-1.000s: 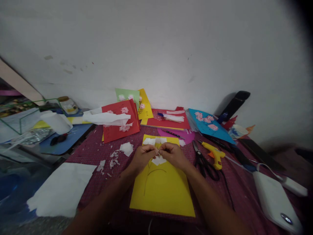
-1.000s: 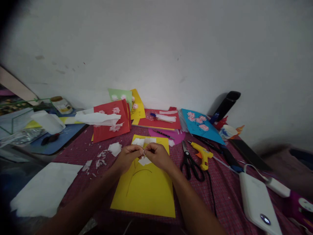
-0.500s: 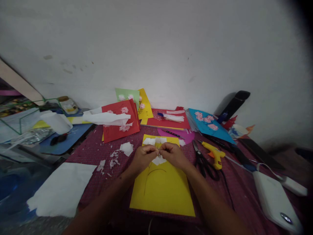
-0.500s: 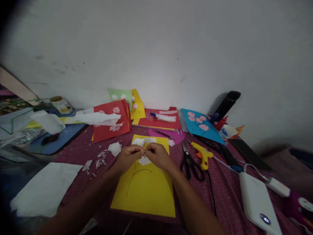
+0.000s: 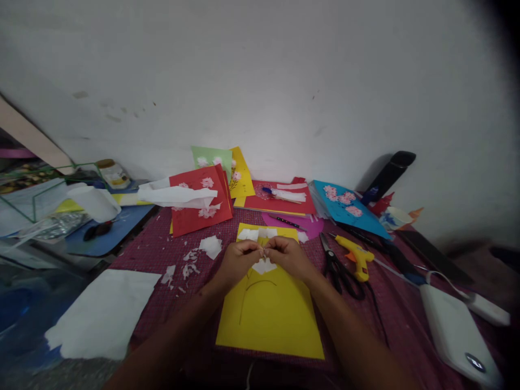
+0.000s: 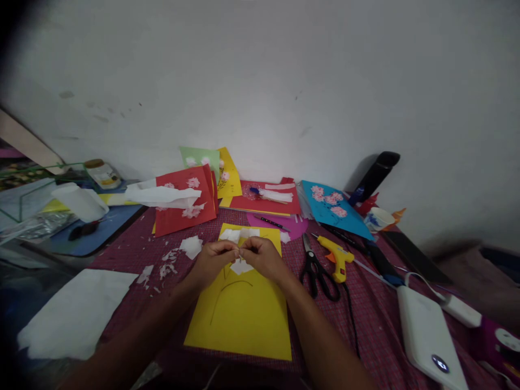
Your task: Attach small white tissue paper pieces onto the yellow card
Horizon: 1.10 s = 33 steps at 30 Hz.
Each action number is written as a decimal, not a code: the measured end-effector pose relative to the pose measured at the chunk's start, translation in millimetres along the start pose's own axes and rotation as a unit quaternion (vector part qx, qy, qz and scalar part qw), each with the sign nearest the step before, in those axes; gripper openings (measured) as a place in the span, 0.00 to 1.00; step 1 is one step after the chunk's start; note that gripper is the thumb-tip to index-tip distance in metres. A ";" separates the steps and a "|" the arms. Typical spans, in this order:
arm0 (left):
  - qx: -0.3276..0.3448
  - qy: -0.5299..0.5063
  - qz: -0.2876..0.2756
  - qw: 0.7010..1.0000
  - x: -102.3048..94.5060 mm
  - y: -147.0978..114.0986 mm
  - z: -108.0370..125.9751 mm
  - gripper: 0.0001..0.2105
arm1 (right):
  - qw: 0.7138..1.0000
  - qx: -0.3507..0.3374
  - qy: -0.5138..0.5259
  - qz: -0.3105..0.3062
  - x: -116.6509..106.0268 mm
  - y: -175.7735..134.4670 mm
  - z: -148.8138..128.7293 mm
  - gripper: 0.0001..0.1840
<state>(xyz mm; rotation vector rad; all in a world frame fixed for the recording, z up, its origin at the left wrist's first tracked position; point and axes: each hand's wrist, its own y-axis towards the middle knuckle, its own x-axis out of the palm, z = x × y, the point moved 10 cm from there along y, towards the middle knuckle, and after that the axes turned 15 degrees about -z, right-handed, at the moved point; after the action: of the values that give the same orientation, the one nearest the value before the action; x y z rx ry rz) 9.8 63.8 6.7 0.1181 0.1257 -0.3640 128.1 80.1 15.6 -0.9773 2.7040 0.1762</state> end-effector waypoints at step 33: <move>-0.018 -0.127 -0.003 0.992 4.4 2.7 -13.1 0.06 | 0.999 -0.003 -0.032 0.009 -0.7 -1.0 -5.3 0.06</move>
<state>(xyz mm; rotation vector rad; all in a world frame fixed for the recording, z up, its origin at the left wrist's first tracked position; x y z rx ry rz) 13.6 66.5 -6.6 0.0355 -0.1185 -0.3795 128.2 78.7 20.8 -0.9323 2.6569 0.2166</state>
